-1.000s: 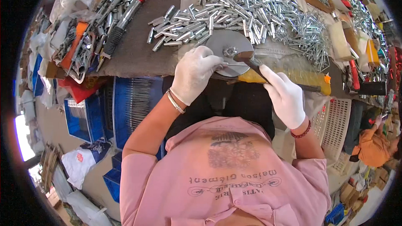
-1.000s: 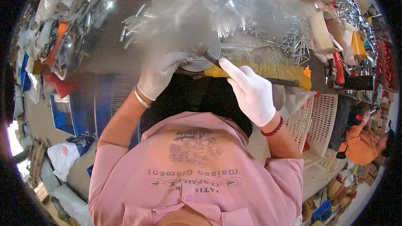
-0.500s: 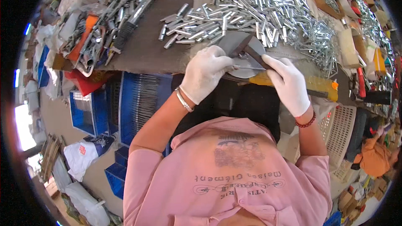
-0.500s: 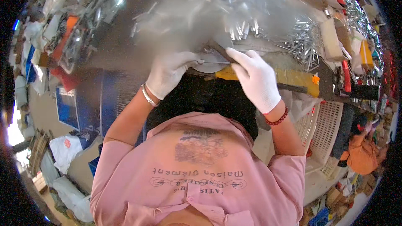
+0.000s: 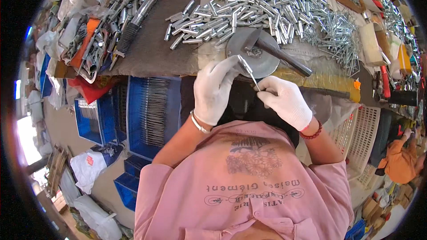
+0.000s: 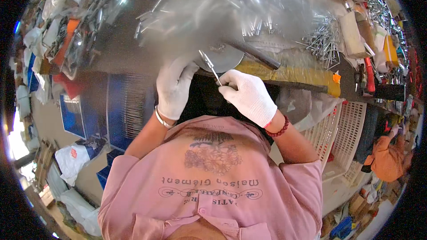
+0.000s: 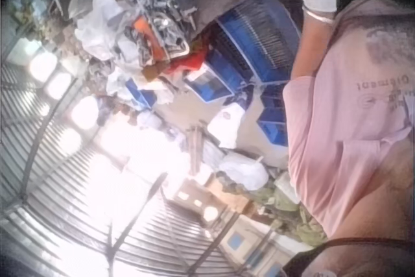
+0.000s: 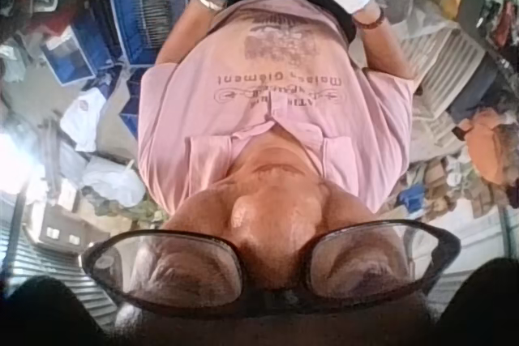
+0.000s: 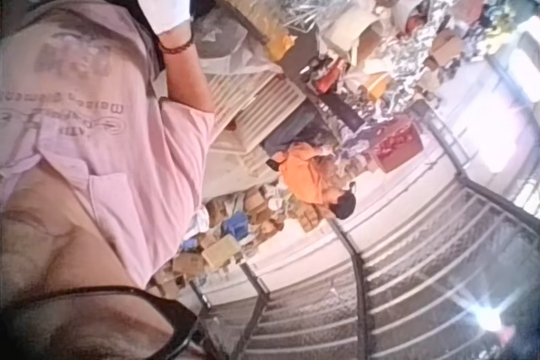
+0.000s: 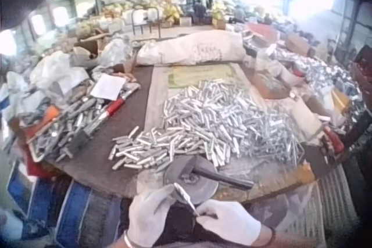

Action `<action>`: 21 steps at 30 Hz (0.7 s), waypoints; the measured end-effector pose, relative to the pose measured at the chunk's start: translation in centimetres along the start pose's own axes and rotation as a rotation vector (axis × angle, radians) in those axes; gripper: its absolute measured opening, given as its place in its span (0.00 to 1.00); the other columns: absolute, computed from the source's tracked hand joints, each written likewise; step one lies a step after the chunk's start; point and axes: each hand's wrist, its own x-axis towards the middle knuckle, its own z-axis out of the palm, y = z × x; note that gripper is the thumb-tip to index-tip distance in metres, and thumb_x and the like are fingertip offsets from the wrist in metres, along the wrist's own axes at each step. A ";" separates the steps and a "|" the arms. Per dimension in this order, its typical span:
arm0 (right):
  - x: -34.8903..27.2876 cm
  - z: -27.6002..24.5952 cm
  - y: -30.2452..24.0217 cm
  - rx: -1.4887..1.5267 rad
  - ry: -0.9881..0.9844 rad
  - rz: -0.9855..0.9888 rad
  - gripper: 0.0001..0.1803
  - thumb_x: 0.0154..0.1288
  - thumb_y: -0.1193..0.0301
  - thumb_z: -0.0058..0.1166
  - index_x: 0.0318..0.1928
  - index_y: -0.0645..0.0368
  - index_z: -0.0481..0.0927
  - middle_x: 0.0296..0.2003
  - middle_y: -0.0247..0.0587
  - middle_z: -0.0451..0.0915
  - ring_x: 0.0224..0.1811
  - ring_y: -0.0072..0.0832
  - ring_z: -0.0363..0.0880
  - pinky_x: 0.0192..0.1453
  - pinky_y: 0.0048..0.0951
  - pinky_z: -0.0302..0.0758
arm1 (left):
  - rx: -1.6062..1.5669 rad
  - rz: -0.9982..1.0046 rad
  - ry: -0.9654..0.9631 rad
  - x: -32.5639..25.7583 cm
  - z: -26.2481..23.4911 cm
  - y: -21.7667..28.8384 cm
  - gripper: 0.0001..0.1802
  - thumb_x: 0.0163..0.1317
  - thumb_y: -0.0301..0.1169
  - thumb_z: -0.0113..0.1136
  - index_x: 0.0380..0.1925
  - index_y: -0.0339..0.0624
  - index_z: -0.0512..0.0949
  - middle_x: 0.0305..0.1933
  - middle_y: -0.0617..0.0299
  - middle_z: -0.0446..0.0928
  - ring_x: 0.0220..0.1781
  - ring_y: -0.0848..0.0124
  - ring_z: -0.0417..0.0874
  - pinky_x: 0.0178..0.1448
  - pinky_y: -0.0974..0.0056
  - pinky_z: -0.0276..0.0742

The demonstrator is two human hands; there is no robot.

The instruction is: The recorder is assembling small metal pins into a circular metal jig using a small hammer to tap them into place before placing them into a blue storage bin.

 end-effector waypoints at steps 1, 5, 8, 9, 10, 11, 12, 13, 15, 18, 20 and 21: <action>-0.1 0.3 -0.1 0.137 -0.038 0.073 0.08 0.73 0.75 0.61 0.48 0.66 0.85 0.30 0.34 0.83 0.29 0.16 0.80 0.35 0.25 0.77 | -0.046 -0.065 0.020 -0.6 0.2 1.1 0.20 0.65 0.19 0.71 0.58 0.40 0.86 0.42 0.50 0.87 0.38 0.57 0.88 0.44 0.60 0.83; -0.8 0.9 -1.1 0.273 -0.087 0.212 0.10 0.74 0.75 0.60 0.51 0.65 0.84 0.29 0.32 0.81 0.27 0.15 0.77 0.31 0.22 0.73 | -0.351 -0.610 -0.175 -1.1 0.4 2.5 0.33 0.75 0.19 0.59 0.79 0.38 0.68 0.39 0.59 0.89 0.28 0.80 0.81 0.34 0.70 0.78; -1.0 1.9 -1.1 0.319 -0.071 0.189 0.10 0.73 0.75 0.62 0.50 0.67 0.84 0.30 0.38 0.85 0.30 0.19 0.83 0.38 0.26 0.79 | -0.487 -0.777 -0.168 -0.8 -0.1 3.1 0.35 0.75 0.21 0.60 0.80 0.37 0.66 0.40 0.59 0.89 0.28 0.80 0.80 0.31 0.72 0.76; -0.9 2.3 -1.5 0.310 -0.071 0.199 0.10 0.73 0.75 0.62 0.51 0.67 0.84 0.30 0.37 0.85 0.30 0.18 0.82 0.37 0.25 0.79 | -0.563 -0.802 -0.133 -1.2 -0.5 2.8 0.36 0.74 0.23 0.63 0.80 0.37 0.65 0.40 0.60 0.88 0.28 0.80 0.79 0.29 0.73 0.74; -0.8 2.9 -1.9 0.298 -0.075 0.205 0.10 0.73 0.75 0.62 0.51 0.66 0.84 0.30 0.37 0.85 0.29 0.18 0.81 0.37 0.25 0.78 | -0.595 -0.809 -0.123 -1.5 -0.7 2.6 0.36 0.73 0.24 0.65 0.80 0.37 0.66 0.40 0.60 0.88 0.28 0.80 0.79 0.30 0.73 0.74; -1.1 3.4 -2.2 0.323 -0.058 0.180 0.09 0.74 0.75 0.61 0.51 0.65 0.84 0.30 0.34 0.85 0.29 0.16 0.80 0.35 0.24 0.76 | -0.626 -0.815 -0.107 -1.5 -0.9 2.5 0.36 0.72 0.25 0.66 0.79 0.37 0.66 0.40 0.60 0.87 0.29 0.81 0.80 0.30 0.73 0.74; -1.1 3.8 -2.3 0.315 -0.057 0.185 0.09 0.74 0.75 0.61 0.51 0.64 0.84 0.30 0.34 0.85 0.29 0.16 0.79 0.33 0.24 0.76 | -0.690 -0.823 -0.083 -1.5 -1.2 2.5 0.36 0.70 0.25 0.69 0.77 0.38 0.68 0.40 0.60 0.87 0.31 0.80 0.81 0.32 0.72 0.75; -1.0 4.3 -2.4 0.307 -0.077 0.182 0.09 0.75 0.74 0.61 0.51 0.63 0.84 0.30 0.33 0.85 0.28 0.15 0.79 0.32 0.23 0.75 | -0.711 -0.824 -0.037 -1.7 -1.3 2.3 0.35 0.69 0.25 0.70 0.75 0.38 0.70 0.40 0.61 0.87 0.32 0.79 0.83 0.34 0.71 0.78; -1.0 4.6 -2.6 0.334 -0.083 0.166 0.09 0.75 0.75 0.60 0.52 0.62 0.84 0.32 0.33 0.85 0.27 0.14 0.77 0.29 0.21 0.72 | -0.688 -0.838 -0.069 -1.5 -2.1 2.5 0.33 0.68 0.27 0.71 0.72 0.40 0.73 0.40 0.62 0.86 0.33 0.79 0.81 0.33 0.72 0.75; -0.6 5.5 -3.0 0.246 -0.103 0.137 0.12 0.76 0.79 0.57 0.57 0.65 0.83 0.34 0.34 0.84 0.29 0.16 0.78 0.32 0.22 0.75 | -0.828 -0.807 -0.043 -2.6 -2.8 1.3 0.32 0.66 0.24 0.72 0.70 0.39 0.75 0.38 0.63 0.85 0.30 0.81 0.78 0.32 0.72 0.74; -0.4 6.1 -3.7 0.159 -0.134 0.092 0.15 0.75 0.80 0.57 0.60 0.65 0.83 0.33 0.34 0.83 0.29 0.17 0.78 0.36 0.22 0.77 | -0.866 -0.805 0.043 -3.6 -4.2 1.2 0.30 0.67 0.25 0.71 0.69 0.37 0.75 0.37 0.63 0.84 0.29 0.81 0.77 0.32 0.72 0.73; -0.1 5.7 -3.7 0.133 -0.187 0.035 0.21 0.74 0.80 0.57 0.65 0.64 0.81 0.35 0.34 0.83 0.31 0.18 0.78 0.40 0.22 0.78 | -0.850 -0.809 0.109 -4.2 -5.3 0.8 0.30 0.65 0.25 0.73 0.66 0.36 0.76 0.37 0.62 0.85 0.31 0.79 0.80 0.32 0.71 0.76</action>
